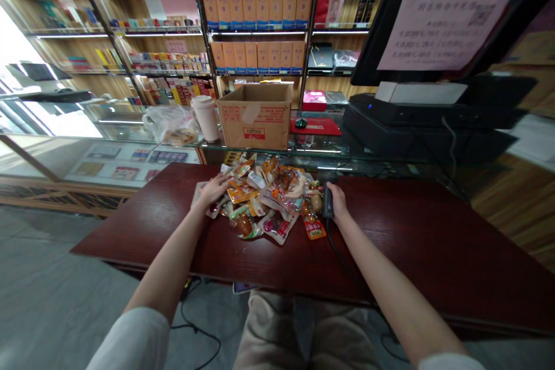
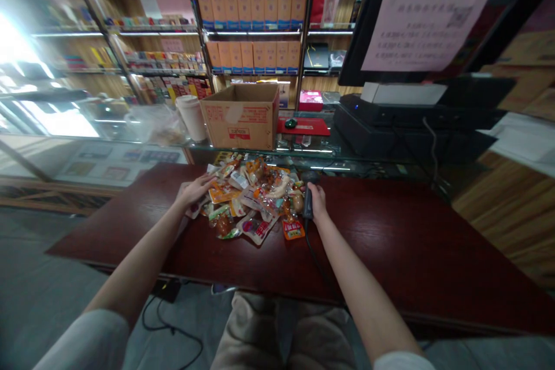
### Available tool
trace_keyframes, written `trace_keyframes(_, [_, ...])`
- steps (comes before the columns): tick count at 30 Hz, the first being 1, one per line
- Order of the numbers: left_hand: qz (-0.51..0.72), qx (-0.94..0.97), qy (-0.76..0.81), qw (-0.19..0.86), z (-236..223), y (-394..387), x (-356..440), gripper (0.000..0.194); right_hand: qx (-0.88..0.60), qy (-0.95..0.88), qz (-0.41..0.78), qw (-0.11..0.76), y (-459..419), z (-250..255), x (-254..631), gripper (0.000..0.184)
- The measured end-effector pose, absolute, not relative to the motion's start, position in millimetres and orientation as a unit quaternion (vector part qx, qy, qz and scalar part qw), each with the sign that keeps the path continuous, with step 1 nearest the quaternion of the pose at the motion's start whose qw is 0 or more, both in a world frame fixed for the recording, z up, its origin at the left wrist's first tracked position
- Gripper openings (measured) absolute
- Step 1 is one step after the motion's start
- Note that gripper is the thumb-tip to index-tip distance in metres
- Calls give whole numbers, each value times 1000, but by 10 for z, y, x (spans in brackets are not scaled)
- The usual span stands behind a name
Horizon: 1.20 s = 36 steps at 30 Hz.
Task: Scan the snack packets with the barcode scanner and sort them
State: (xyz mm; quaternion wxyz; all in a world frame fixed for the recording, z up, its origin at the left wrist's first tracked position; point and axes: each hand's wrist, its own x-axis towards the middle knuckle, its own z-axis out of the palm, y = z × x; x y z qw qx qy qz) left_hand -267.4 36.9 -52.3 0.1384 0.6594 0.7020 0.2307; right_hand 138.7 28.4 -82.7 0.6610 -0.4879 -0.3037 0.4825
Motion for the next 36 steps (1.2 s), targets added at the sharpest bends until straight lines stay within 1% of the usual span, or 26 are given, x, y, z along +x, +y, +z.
trace_keyframes(3, [211,671,697,140,-537,325,-2460,48,-497,-299,485,654,258,-803,1399,29])
trace_keyframes(6, [192,668,706,133,-547,251,-2234,43,-502,-289,492,650,213,-760,1427,25])
trace_keyframes(10, [178,676,701,140,-551,127,-1905,44,-504,-290,500,642,158,-727,1512,22])
trace_keyframes(13, [193,668,703,148,-551,65,-1655,47,-508,-286,493,646,146,-728,1601,24])
trace_keyframes(17, [219,657,700,172,-542,54,-1489,45,-520,-286,458,661,138,-698,1722,29])
trace_keyframes(20, [291,622,705,176,-488,52,-1532,43,-510,-303,423,685,67,-584,1787,37])
trace_keyframes(22, [392,587,697,125,-406,23,-1551,39,-492,-336,407,692,-31,-461,1784,40])
trace_keyframes(24, [500,574,645,73,-288,-40,-1469,35,-474,-363,413,688,-159,-325,1713,42])
trace_keyframes(25, [539,584,601,86,-224,-84,-1375,32,-467,-369,422,684,-226,-264,1649,43])
trace_keyframes(26, [554,607,553,140,-161,-136,-1247,28,-459,-375,429,682,-291,-212,1566,44])
trace_keyframes(28, [537,621,475,317,-58,-254,-921,27,-441,-396,433,679,-404,-150,1360,46])
trace_keyframes(31, [472,550,369,582,0,-411,-436,41,-429,-418,464,653,-516,-173,1036,46])
trace_keyframes(33, [459,476,327,675,-23,-466,-227,49,-417,-439,468,644,-552,-240,888,43])
trace_keyframes(36, [494,379,308,719,-103,-461,-129,49,-457,-510,414,600,-544,-340,884,37])
